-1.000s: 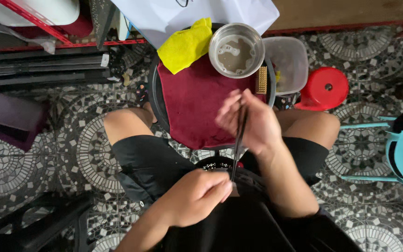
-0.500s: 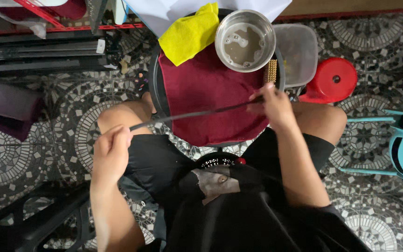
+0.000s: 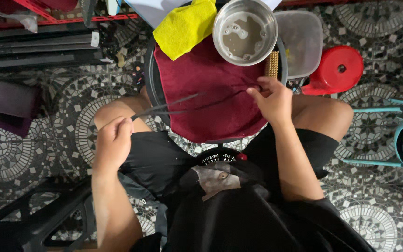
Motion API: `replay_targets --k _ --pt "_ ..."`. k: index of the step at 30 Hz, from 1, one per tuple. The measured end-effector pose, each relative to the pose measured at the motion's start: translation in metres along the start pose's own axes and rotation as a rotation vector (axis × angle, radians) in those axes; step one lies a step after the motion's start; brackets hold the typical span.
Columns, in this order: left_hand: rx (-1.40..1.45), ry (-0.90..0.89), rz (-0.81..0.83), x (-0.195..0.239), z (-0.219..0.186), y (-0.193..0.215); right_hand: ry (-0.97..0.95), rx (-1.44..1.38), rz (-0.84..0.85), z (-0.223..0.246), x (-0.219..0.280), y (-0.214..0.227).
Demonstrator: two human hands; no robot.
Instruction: The person sits on a chair and cleans a long black strap. They dip the strap into a metal bowl of water, then scrub it with a brush while holding it against a red cloth on their lap. The person repeatedly scrubs different sections of the strap with the brush.
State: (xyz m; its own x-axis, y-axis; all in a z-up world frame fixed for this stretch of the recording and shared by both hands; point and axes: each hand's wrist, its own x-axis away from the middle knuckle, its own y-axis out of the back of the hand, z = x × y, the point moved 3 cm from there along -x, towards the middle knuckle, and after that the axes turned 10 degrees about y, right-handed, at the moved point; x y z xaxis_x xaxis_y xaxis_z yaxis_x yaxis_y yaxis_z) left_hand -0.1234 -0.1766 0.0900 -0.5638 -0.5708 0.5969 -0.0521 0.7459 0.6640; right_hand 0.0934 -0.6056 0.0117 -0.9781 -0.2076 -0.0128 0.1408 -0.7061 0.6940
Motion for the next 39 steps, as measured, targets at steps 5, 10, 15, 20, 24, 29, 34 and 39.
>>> replay_targets --k 5,10,15,20,24,29,34,39 --pt "-0.259 0.038 0.094 0.026 -0.057 -0.018 0.197 0.349 -0.398 -0.040 -0.023 -0.001" --pt "-0.304 -0.061 0.316 0.063 -0.083 -0.044 0.079 0.449 -0.157 -0.046 -0.044 -0.024" --pt "0.023 -0.394 0.563 0.096 -0.067 -0.061 -0.008 0.507 -0.154 -0.100 -0.062 -0.041" --pt "0.178 -0.493 0.621 0.105 -0.061 -0.064 0.124 0.408 -0.288 -0.101 -0.047 -0.010" --pt "-0.066 -0.310 0.235 0.097 -0.050 -0.063 -0.119 0.086 -0.019 -0.077 -0.020 0.019" --pt "0.084 -0.415 0.157 0.098 -0.051 -0.069 -0.423 -0.693 0.123 0.038 0.024 0.019" --pt "0.255 -0.612 0.131 0.124 -0.086 -0.061 -0.812 -1.628 0.698 0.091 0.083 -0.034" --pt "0.361 -0.738 0.396 0.134 -0.086 -0.053 -0.839 -1.862 0.389 0.102 0.072 -0.066"
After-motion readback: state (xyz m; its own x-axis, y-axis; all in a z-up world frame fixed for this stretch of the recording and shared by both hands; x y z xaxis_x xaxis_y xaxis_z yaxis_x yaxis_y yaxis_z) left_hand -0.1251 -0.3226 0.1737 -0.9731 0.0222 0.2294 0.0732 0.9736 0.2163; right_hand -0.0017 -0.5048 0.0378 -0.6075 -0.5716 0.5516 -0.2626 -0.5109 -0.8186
